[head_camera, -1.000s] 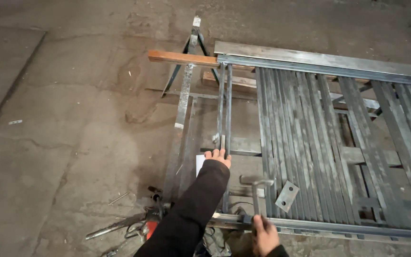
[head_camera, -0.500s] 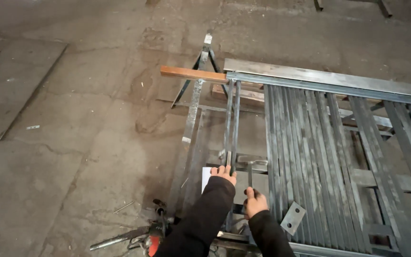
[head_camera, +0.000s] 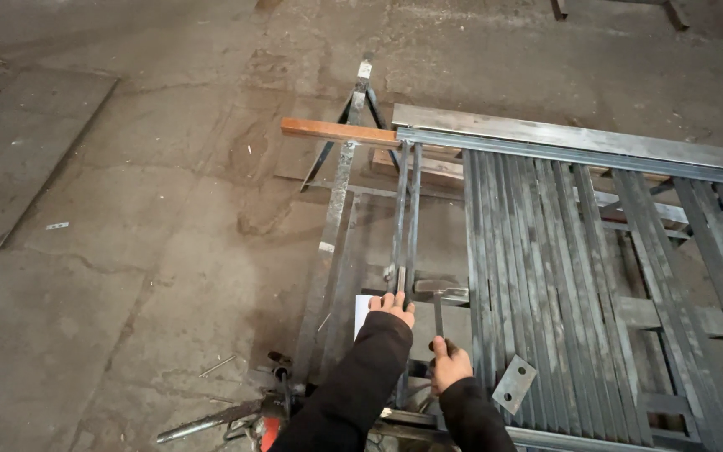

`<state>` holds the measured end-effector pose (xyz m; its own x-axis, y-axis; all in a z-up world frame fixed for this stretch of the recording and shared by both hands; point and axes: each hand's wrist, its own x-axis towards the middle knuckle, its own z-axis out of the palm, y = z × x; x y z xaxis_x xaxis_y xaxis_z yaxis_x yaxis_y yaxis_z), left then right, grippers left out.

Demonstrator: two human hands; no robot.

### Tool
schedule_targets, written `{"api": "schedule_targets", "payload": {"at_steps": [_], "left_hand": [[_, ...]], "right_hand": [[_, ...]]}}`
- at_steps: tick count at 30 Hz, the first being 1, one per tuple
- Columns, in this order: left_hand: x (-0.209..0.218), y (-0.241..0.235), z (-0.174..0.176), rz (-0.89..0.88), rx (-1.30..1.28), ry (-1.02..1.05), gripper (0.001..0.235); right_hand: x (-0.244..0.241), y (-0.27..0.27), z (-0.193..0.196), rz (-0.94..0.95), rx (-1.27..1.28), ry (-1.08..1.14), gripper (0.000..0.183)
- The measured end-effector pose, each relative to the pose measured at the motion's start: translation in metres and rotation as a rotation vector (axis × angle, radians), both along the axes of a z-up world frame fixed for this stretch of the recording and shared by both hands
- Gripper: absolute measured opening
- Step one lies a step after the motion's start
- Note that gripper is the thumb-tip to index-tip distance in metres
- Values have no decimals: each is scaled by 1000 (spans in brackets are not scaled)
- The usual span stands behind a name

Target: Measuring and positioning metal bars for a gate frame on a fabrication floor.

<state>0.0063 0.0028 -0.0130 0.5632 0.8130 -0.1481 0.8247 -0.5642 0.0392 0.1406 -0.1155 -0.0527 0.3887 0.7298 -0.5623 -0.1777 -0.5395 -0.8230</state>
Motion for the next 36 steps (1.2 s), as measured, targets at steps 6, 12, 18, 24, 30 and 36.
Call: {"api": "schedule_targets", "payload": {"at_steps": [6,12,18,24,30,36], "left_hand": [[1,9,-32,32,50,-75,33],[-4,6,-29,-7,78,-105,33],[-6,5,-27,-31,115,-102,33],[-6,5,-29,-19,150,-111,32],[-5,4,-22,-10,123,-79,34],[-1,5,-29,17,68,-82,35]], "right_hand": [[22,-25,12,-3,59,-1,40],[92,-58,6,-145,100,-100,37],[172,-68,-34,-159,107,-750,50],[169,-76,21,-50,-181,-1174,53],[144,-75,68,-10,-304,-1279,49],[140,-78,79,24,-388,-1311,52]]}}
